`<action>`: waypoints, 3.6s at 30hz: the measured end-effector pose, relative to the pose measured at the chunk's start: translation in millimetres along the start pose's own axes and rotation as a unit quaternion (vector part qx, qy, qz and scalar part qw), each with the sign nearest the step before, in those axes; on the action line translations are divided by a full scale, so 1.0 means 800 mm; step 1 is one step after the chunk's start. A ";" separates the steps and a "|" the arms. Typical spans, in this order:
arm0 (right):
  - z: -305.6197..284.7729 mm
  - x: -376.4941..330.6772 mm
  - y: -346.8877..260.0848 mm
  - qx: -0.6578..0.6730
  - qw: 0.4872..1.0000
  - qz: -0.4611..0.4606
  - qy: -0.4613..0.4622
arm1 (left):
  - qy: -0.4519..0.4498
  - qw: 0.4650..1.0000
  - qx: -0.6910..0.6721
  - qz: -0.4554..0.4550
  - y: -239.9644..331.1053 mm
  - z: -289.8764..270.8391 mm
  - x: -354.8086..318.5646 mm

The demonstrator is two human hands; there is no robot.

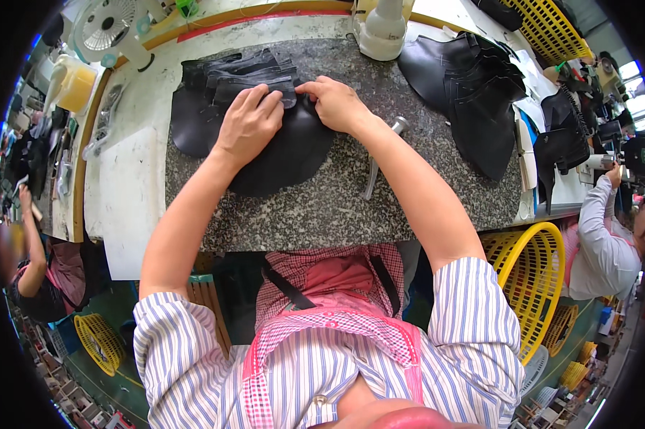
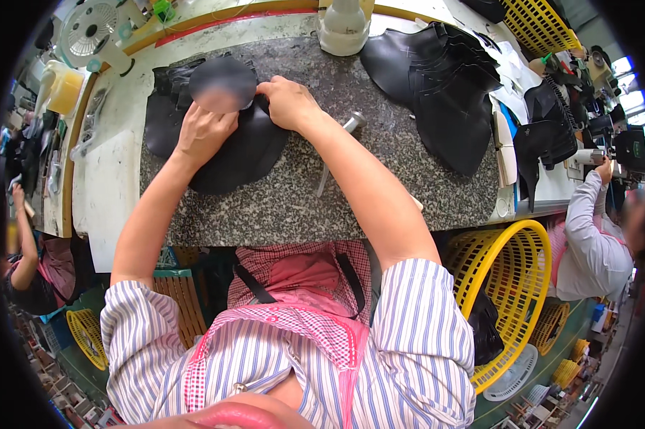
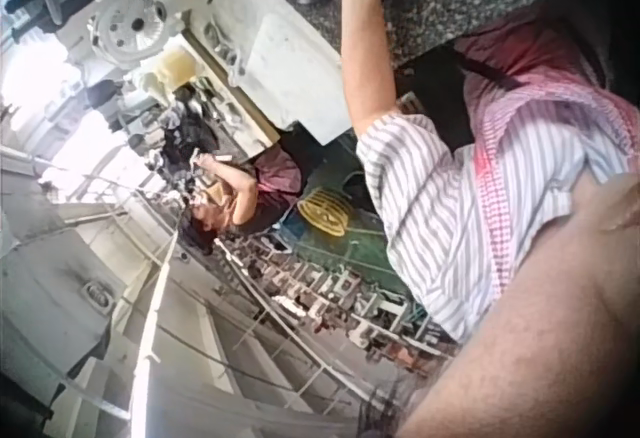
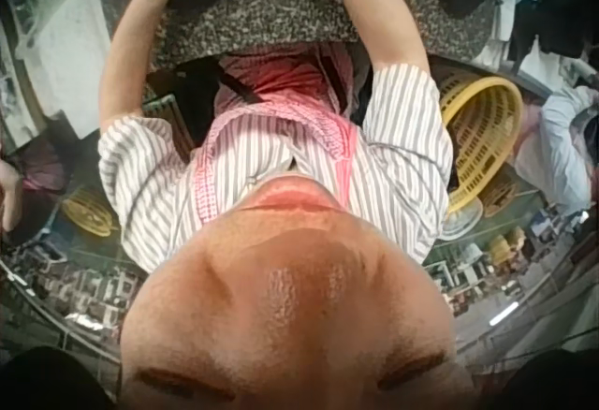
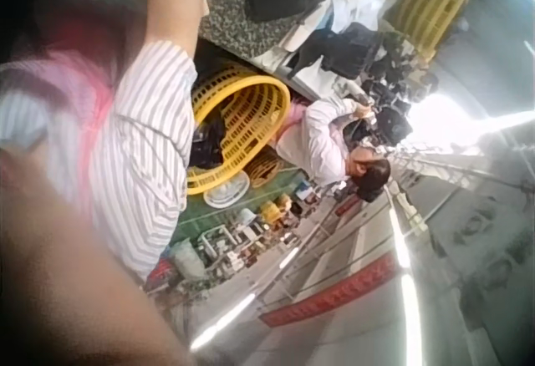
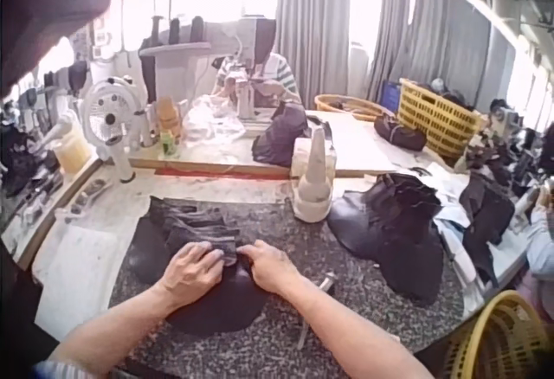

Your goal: The person folds the edges of leather components and hammers the seams flat using a hammer.

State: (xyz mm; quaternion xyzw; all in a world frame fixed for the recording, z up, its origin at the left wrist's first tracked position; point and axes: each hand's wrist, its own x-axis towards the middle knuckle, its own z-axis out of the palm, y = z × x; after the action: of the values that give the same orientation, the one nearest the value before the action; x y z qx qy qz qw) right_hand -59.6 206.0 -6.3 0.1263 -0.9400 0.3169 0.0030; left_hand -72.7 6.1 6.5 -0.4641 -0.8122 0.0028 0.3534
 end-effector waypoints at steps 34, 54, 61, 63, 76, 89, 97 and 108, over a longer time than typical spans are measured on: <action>-0.085 -0.287 0.017 0.129 0.947 0.218 0.198 | -0.143 0.937 -0.317 -0.022 0.172 -0.122 -0.030; -0.029 -0.360 -0.064 0.121 0.979 0.160 0.021 | -0.096 0.946 -0.305 -0.042 0.196 -0.095 -0.057; -0.032 -0.361 -0.068 0.118 0.972 0.204 -0.002 | -0.040 0.946 -0.313 -0.070 0.200 -0.085 -0.060; -0.031 -0.363 -0.067 0.109 0.972 0.208 -0.005 | -0.019 0.946 -0.312 -0.090 0.202 -0.081 -0.059; -0.032 -0.356 -0.075 0.097 0.969 0.224 -0.031 | 0.012 0.939 -0.303 -0.164 0.196 -0.070 -0.048; -0.036 -0.352 -0.074 0.130 0.964 0.231 -0.034 | -0.082 0.919 -0.359 -0.140 0.180 -0.082 -0.031; -0.036 -0.351 -0.077 0.134 0.964 0.228 -0.031 | -0.075 0.921 -0.342 -0.170 0.184 -0.082 -0.033; -0.030 -0.353 -0.080 0.138 0.955 0.261 -0.032 | -0.037 0.969 -0.244 -0.022 0.192 -0.086 -0.051</action>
State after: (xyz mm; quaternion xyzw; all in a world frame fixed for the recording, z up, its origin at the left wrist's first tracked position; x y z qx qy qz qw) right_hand 227.1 237.7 26.6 -0.1137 -0.8872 0.4287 -0.1274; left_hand 95.5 40.5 -16.1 -0.5179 -0.8107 -0.1860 0.1997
